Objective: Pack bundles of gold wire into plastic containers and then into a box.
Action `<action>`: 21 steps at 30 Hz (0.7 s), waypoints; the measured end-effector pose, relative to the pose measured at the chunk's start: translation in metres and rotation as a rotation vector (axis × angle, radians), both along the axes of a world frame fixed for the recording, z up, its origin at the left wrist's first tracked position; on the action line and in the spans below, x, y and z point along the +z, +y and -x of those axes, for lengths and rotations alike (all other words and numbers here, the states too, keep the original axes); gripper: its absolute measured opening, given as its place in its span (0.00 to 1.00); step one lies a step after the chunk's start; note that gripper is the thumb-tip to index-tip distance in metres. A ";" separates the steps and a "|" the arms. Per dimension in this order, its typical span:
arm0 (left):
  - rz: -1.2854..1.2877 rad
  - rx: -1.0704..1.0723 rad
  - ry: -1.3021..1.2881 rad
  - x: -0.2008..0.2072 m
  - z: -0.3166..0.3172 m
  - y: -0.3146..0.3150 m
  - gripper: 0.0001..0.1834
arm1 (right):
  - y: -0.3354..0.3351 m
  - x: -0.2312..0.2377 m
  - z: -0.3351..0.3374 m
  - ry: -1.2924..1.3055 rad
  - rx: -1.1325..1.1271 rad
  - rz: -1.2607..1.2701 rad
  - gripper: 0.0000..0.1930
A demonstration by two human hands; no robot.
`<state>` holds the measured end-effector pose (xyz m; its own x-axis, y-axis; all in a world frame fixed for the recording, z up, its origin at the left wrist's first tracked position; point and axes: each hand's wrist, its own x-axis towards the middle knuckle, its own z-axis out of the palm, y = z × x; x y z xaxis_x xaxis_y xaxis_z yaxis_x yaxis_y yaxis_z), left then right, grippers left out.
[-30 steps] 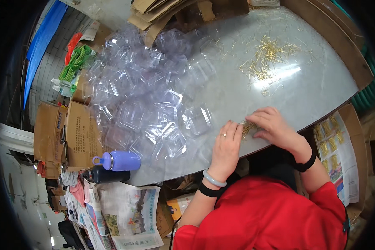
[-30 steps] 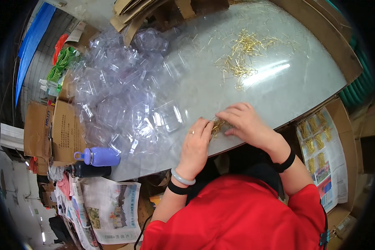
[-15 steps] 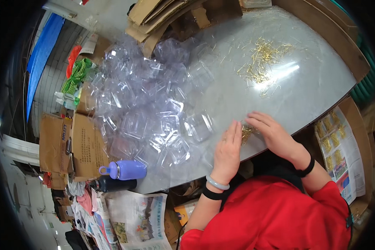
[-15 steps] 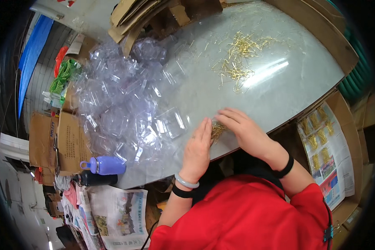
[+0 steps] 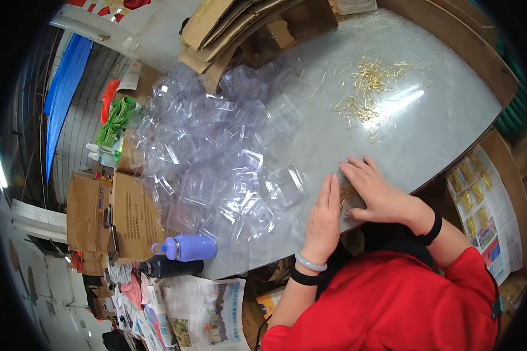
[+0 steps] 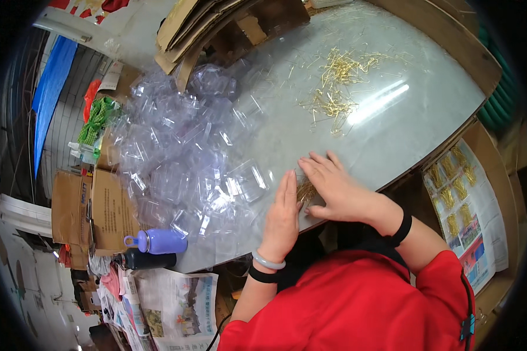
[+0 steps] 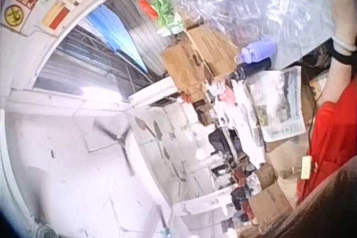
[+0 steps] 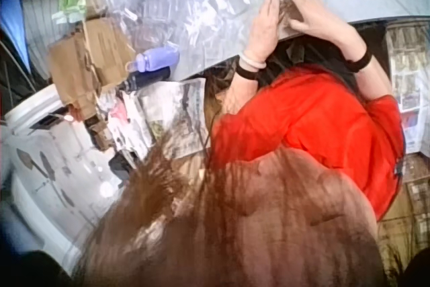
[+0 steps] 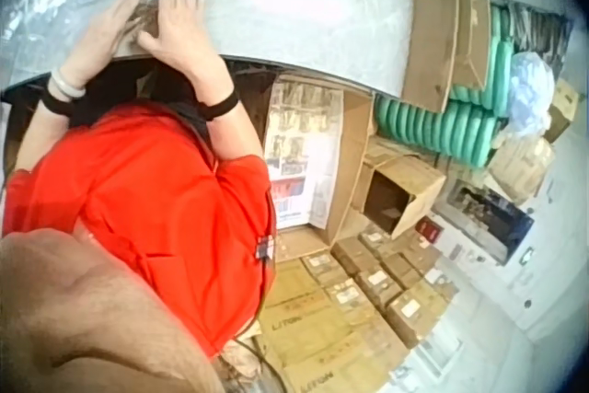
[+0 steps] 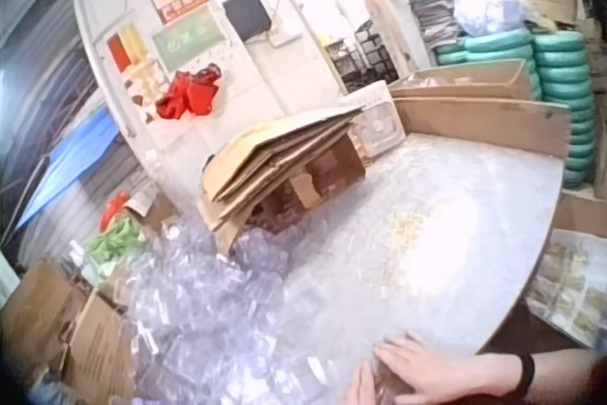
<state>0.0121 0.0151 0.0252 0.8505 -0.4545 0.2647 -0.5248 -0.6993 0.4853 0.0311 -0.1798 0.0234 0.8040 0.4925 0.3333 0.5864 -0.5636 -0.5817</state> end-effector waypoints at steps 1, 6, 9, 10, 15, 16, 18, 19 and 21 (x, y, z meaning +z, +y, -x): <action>0.009 -0.001 -0.010 -0.002 0.001 0.001 0.38 | -0.001 0.000 -0.002 0.016 0.033 0.076 0.41; 0.221 -0.033 -0.037 -0.005 0.000 0.007 0.34 | 0.009 -0.013 -0.003 -0.210 0.078 -0.036 0.22; 0.318 0.006 -0.099 0.006 0.005 0.012 0.28 | 0.003 -0.013 -0.004 -0.267 0.049 -0.048 0.16; 0.348 0.044 -0.139 0.007 0.007 0.013 0.25 | -0.001 -0.011 -0.003 -0.263 0.036 -0.062 0.15; 0.370 0.246 -0.326 0.016 0.030 0.022 0.16 | -0.010 -0.005 0.006 -0.214 -0.061 -0.013 0.18; 0.353 0.265 -0.343 0.014 0.038 0.027 0.15 | -0.011 -0.006 0.008 -0.203 -0.077 -0.024 0.19; 0.313 0.303 -0.380 0.010 0.059 0.037 0.13 | -0.010 -0.008 0.011 -0.185 -0.107 -0.051 0.20; 0.283 0.333 -0.388 0.008 0.069 0.043 0.13 | -0.011 -0.006 0.013 -0.170 -0.098 -0.048 0.20; 0.220 0.395 -0.402 0.001 0.088 0.057 0.13 | -0.011 -0.004 0.015 -0.142 -0.079 -0.042 0.21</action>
